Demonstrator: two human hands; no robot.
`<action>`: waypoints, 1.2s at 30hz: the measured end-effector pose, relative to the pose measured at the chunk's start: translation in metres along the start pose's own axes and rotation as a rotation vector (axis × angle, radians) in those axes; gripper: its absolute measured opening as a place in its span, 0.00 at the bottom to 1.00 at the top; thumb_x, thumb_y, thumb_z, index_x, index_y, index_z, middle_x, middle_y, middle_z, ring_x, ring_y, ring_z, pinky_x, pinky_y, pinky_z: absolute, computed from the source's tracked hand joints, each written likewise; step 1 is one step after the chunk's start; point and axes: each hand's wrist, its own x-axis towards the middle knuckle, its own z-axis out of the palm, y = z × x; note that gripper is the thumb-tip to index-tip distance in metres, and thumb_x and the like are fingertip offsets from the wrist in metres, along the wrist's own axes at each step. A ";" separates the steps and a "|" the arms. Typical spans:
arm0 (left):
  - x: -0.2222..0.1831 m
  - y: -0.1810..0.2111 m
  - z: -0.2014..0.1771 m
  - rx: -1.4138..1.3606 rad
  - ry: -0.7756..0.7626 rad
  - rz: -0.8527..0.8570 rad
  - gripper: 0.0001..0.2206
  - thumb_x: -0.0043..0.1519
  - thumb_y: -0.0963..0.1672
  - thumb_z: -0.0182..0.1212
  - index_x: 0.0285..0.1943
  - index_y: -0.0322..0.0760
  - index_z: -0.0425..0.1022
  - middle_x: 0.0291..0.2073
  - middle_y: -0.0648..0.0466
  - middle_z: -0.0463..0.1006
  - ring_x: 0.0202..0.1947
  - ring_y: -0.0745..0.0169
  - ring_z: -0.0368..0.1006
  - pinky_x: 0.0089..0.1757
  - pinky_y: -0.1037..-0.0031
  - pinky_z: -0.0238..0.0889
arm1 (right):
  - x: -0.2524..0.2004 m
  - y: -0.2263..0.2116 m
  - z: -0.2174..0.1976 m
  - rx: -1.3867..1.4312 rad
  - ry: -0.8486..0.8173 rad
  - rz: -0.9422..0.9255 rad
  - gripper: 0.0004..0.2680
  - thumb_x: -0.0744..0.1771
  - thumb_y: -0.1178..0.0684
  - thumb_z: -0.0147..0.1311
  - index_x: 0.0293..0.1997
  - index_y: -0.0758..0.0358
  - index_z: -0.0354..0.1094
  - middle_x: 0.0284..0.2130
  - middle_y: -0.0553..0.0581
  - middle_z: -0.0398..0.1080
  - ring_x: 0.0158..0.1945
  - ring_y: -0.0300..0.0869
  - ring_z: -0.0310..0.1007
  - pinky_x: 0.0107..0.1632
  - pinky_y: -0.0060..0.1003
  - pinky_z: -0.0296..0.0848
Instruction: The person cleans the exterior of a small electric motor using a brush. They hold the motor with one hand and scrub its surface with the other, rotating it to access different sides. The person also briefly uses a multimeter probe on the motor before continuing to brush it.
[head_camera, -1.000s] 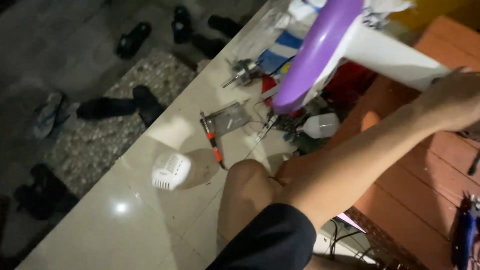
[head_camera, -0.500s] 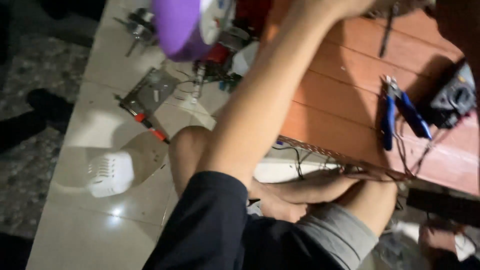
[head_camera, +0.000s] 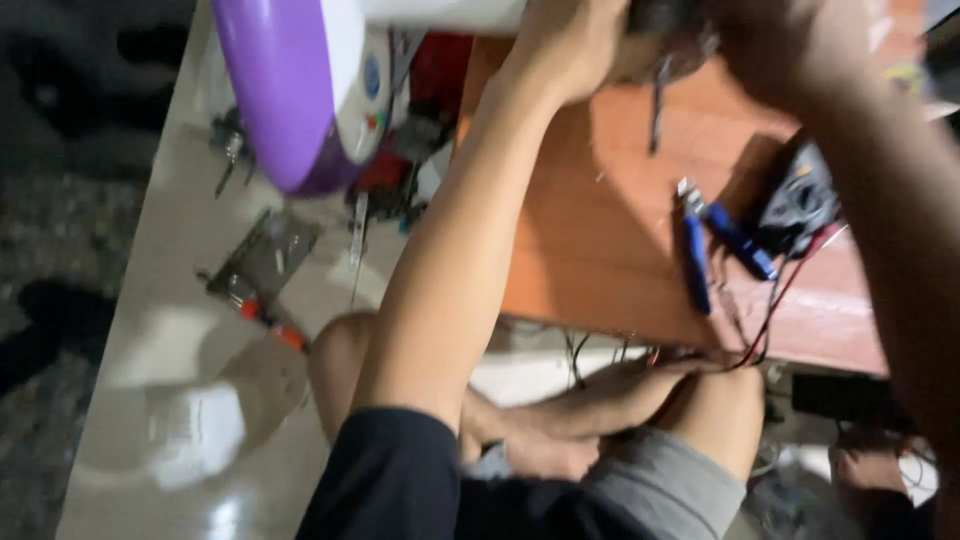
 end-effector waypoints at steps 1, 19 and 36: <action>0.021 0.001 0.000 0.020 0.016 0.025 0.27 0.50 0.30 0.52 0.58 0.43 0.73 0.46 0.45 0.82 0.41 0.37 0.78 0.41 0.56 0.69 | 0.012 -0.009 -0.014 -0.040 0.024 -0.003 0.10 0.71 0.67 0.55 0.43 0.53 0.79 0.34 0.52 0.77 0.36 0.47 0.78 0.33 0.42 0.67; 0.018 0.018 -0.027 -0.174 -0.141 -0.100 0.30 0.56 0.53 0.75 0.66 0.46 0.69 0.55 0.45 0.80 0.56 0.41 0.77 0.56 0.53 0.64 | 0.019 -0.022 -0.018 -0.137 0.160 -0.043 0.07 0.73 0.57 0.51 0.35 0.56 0.69 0.28 0.51 0.69 0.35 0.50 0.77 0.33 0.39 0.73; 0.020 0.026 -0.033 -0.184 -0.138 -0.133 0.32 0.55 0.58 0.71 0.66 0.48 0.70 0.54 0.46 0.81 0.55 0.43 0.77 0.56 0.56 0.60 | 0.035 -0.034 -0.038 -0.094 0.112 -0.065 0.08 0.71 0.58 0.51 0.32 0.57 0.66 0.24 0.51 0.67 0.30 0.50 0.75 0.28 0.40 0.72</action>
